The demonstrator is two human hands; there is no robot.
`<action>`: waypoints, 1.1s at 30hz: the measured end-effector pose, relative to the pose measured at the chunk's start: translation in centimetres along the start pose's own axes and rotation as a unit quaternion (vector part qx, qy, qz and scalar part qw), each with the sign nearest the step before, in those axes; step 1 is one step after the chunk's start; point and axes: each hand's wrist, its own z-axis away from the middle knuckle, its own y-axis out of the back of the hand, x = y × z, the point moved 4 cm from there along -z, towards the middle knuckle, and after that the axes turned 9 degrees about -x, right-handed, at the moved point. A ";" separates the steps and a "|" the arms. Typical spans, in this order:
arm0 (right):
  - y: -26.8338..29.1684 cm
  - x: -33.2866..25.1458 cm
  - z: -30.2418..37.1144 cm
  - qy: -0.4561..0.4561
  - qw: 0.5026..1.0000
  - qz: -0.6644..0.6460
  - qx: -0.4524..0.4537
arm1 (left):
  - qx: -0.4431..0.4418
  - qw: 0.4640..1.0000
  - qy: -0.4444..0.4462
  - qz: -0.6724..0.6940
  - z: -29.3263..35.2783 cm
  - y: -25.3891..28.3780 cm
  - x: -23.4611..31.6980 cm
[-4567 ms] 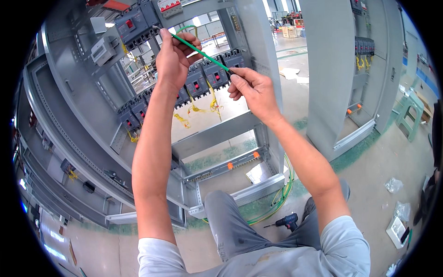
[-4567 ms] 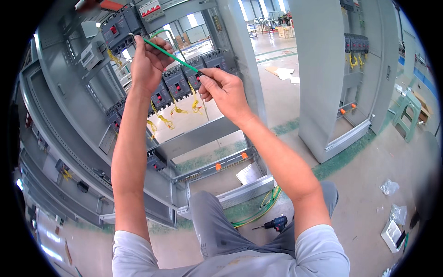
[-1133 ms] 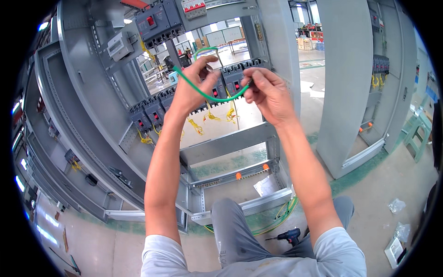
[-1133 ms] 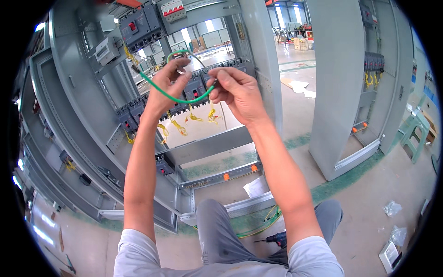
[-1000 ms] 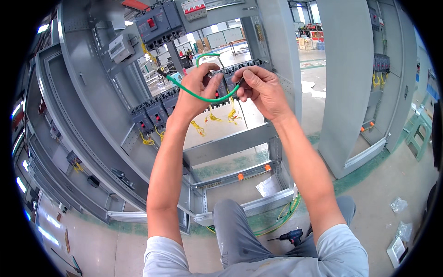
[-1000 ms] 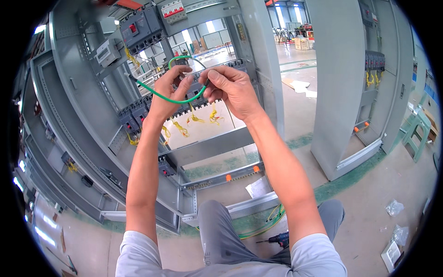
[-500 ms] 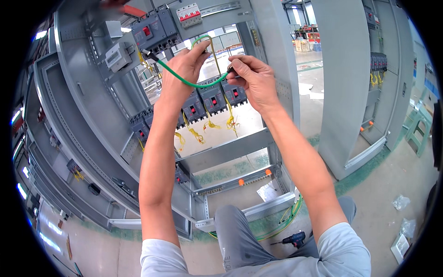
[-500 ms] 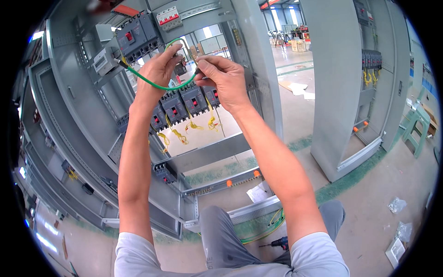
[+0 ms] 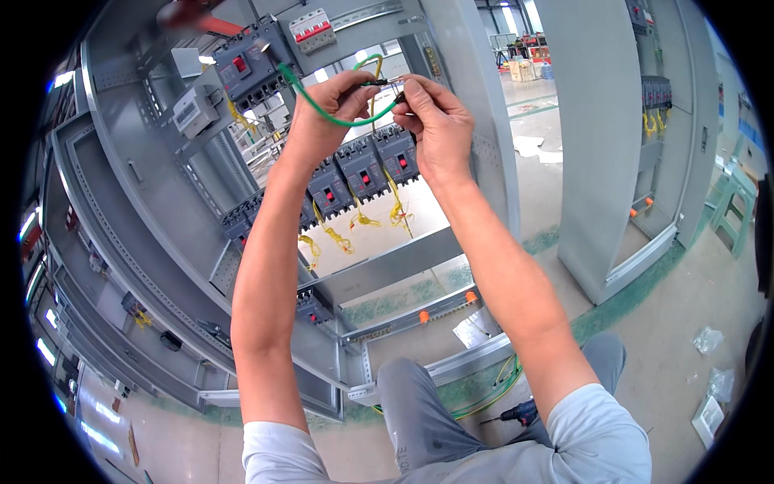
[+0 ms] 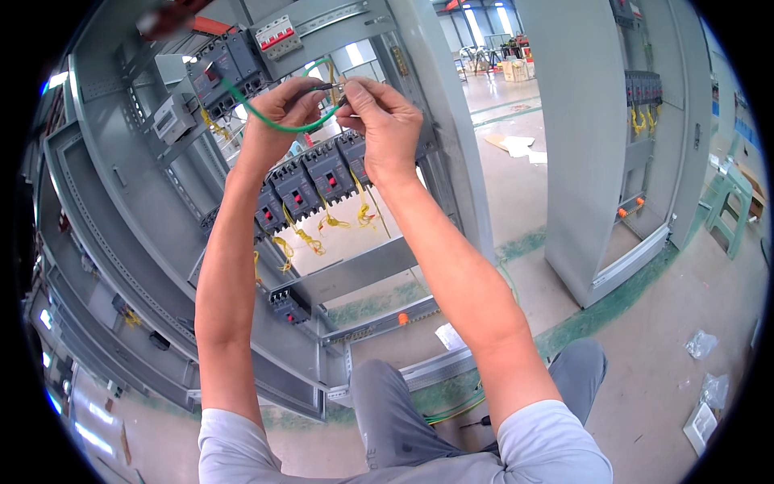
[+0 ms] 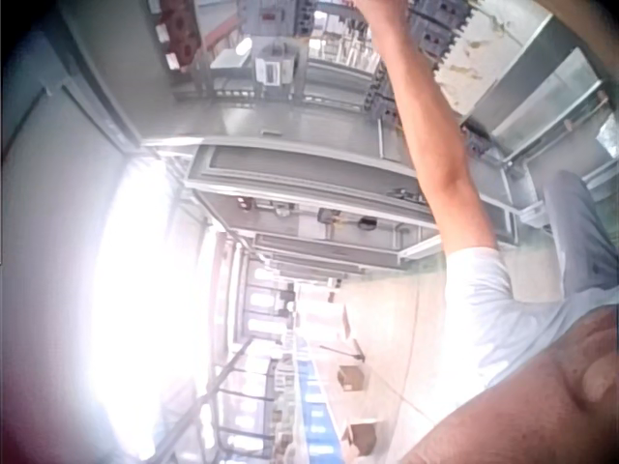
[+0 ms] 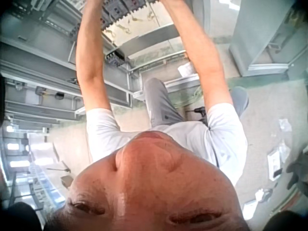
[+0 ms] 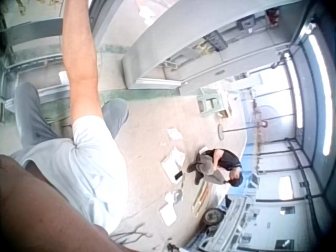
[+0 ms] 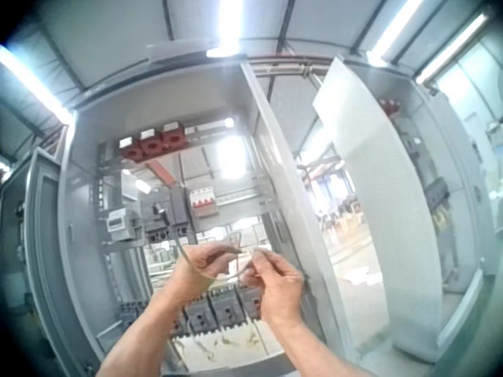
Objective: The person sits on the floor and installs electrical wiring into a large metal panel. They use a cordless drill to secure wires and components, handling yellow and green cables to connect them to the internal busbars and terminals.
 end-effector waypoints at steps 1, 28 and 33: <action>0.2 -0.1 -0.2 -0.001 1.000 -0.007 0.011 | 0.001 1.000 -0.005 -0.008 0.0 -0.1 0.0; 1.0 1.7 -2.9 0.000 0.988 0.109 -0.106 | -0.073 0.991 -0.026 -0.107 -0.1 -1.3 1.3; 3.3 2.6 -3.2 -0.023 0.986 0.120 -0.109 | -0.127 0.988 0.084 -0.001 -0.7 -2.8 0.7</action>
